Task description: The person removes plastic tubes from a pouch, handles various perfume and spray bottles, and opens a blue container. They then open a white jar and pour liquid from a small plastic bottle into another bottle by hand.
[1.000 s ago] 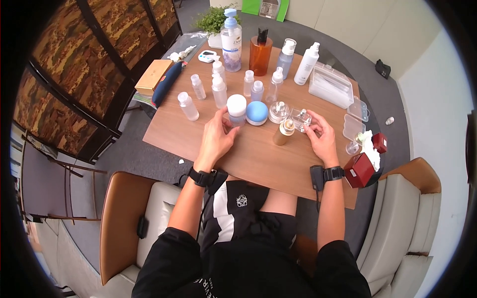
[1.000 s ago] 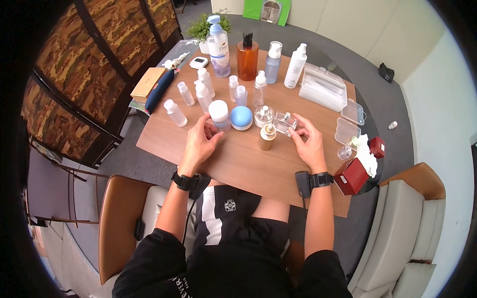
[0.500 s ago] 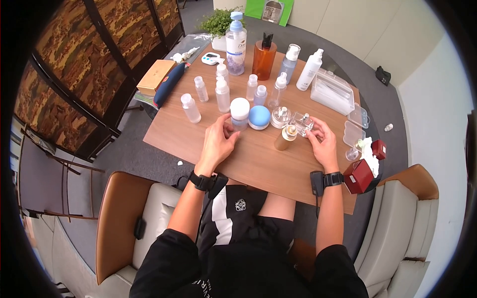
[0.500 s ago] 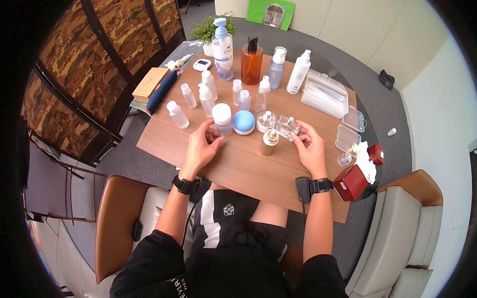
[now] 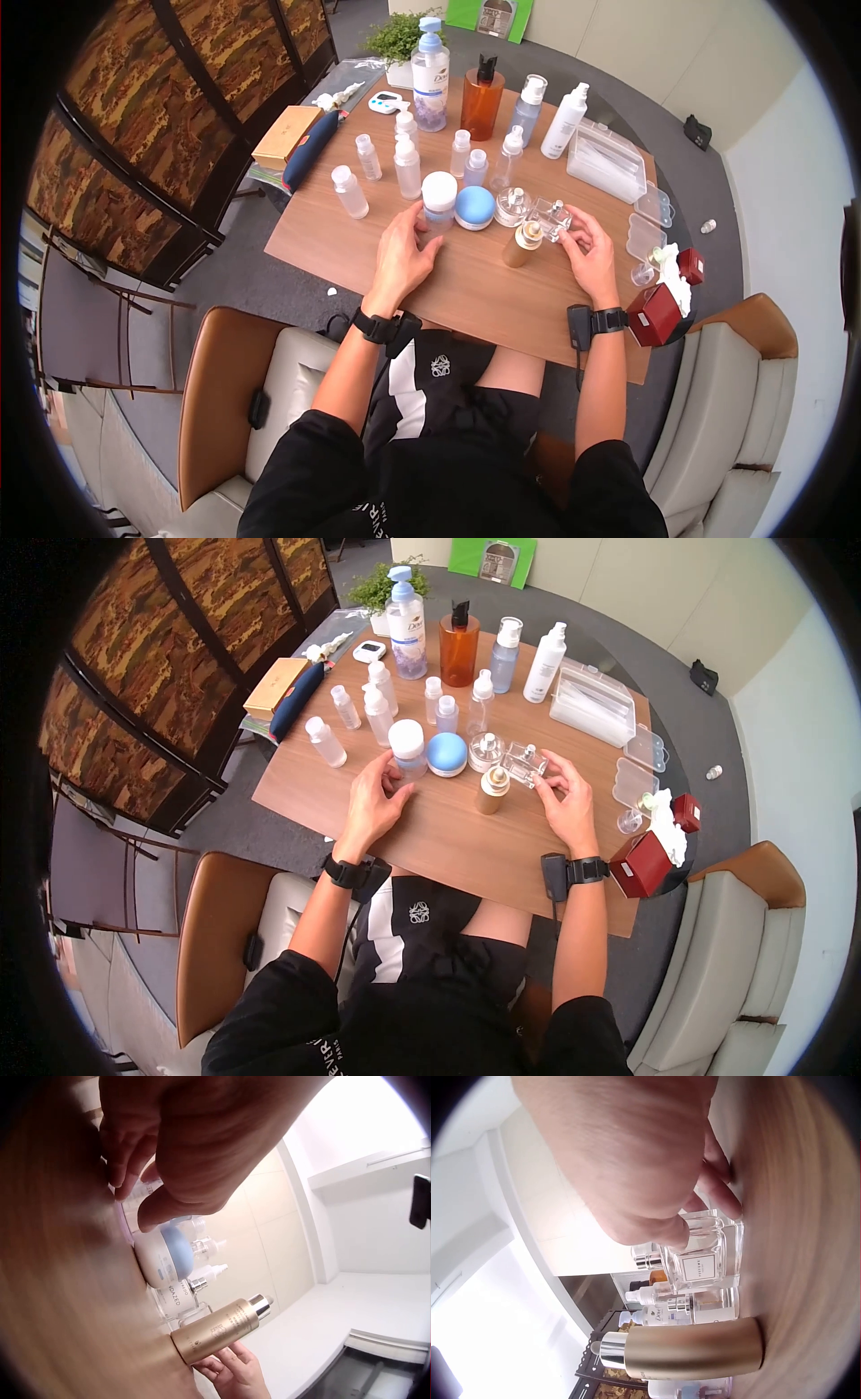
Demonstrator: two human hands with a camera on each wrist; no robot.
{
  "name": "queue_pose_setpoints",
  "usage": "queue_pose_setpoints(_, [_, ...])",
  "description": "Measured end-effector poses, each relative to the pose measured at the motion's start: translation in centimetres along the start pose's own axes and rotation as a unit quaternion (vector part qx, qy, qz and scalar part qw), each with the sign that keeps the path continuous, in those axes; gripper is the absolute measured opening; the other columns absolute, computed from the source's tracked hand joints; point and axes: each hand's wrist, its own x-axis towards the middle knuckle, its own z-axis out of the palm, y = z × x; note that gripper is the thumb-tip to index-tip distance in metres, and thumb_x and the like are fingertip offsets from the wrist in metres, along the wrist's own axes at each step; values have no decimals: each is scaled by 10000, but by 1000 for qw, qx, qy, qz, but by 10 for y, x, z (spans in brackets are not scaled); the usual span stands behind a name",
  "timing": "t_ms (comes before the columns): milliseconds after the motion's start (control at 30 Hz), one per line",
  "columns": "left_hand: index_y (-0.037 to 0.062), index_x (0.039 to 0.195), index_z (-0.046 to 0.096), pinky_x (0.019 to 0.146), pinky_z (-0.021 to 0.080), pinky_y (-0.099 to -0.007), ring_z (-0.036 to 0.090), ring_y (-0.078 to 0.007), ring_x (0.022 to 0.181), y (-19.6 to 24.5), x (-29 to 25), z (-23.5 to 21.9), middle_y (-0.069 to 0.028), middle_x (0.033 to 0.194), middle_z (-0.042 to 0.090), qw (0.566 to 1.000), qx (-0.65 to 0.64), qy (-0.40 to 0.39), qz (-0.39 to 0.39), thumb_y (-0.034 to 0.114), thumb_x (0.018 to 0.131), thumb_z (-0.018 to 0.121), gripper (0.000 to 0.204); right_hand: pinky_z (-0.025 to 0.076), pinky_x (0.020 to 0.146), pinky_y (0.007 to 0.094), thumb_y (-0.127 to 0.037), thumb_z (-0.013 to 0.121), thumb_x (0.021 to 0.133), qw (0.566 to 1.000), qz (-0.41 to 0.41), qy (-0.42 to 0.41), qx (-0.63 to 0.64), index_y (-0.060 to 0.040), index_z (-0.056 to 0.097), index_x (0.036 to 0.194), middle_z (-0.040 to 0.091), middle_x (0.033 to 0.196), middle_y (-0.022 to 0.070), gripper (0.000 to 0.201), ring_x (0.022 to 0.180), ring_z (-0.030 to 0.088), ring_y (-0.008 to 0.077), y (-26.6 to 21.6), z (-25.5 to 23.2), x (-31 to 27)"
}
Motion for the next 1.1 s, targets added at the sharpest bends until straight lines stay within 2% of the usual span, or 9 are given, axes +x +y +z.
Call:
queue_pose_setpoints(333, [-27,1425,608,730,586,-326,704,-172,786,5,-13,-21,-129,1011,762,995,-80,26,-52,70,891,807,578,592,870,305,-38,733,971,999,-5,11,32,-9,640,1420,738,1240,199,459,885,735,135,3,2,2])
queue_pose_setpoints(367, [-29,1293,686,692,564,-314,696,-152,761,6,-16,-25,-111,942,763,993,-71,83,-40,88,925,790,400,594,870,308,-34,730,971,1000,-6,10,19,-8,639,1420,740,1234,199,459,881,735,135,1,2,1])
queue_pose_setpoints(400, [-29,1293,686,692,564,-314,696,-152,761,2,-17,-31,-111,942,763,994,-63,78,-34,88,925,790,400,595,869,310,-30,727,971,1000,-8,10,4,-6,638,1419,742,1228,199,458,877,735,136,0,1,1])
queue_pose_setpoints(500, [-2,947,715,605,516,-332,661,-186,658,-16,-8,-56,-103,786,724,962,43,268,-32,103,907,813,149,600,869,318,-30,726,968,1000,-9,12,0,-4,639,1410,752,1191,207,452,865,742,146,-2,0,1])
queue_pose_setpoints(533, [-4,1013,702,634,524,-375,659,-219,700,-15,-4,-69,-114,840,728,959,62,264,-77,136,896,833,225,601,870,320,-30,729,963,1000,-10,7,-12,-2,641,1405,754,1180,212,451,862,746,153,-2,1,2])
queue_pose_setpoints(600, [-15,1094,672,725,561,-417,714,-268,856,-34,10,-79,-162,973,751,955,85,282,-43,168,869,861,346,603,863,325,-35,735,959,1000,-17,7,-16,-1,644,1397,754,1166,212,449,861,749,165,-2,-1,2])
queue_pose_setpoints(733, [-35,1187,626,828,580,-453,730,-309,1036,-50,24,-83,-217,1095,750,979,79,186,-16,179,845,876,474,603,833,334,-53,751,947,999,-30,3,-26,-6,654,1376,755,1125,208,443,864,756,193,4,-1,2])
queue_pose_setpoints(800, [-55,1213,613,842,598,-441,750,-326,1046,-48,30,-91,-246,1115,751,991,101,61,-64,173,839,876,510,600,822,334,-60,757,947,999,-29,6,-21,-13,658,1373,756,1110,206,440,863,755,199,4,0,1])
queue_pose_setpoints(1100, [-51,1231,634,761,602,-359,745,-250,854,-12,-11,-57,-176,978,755,994,12,68,-88,146,874,852,462,597,799,333,-77,765,950,999,-28,3,-25,-24,671,1353,754,1070,189,417,844,753,204,1,-1,1])
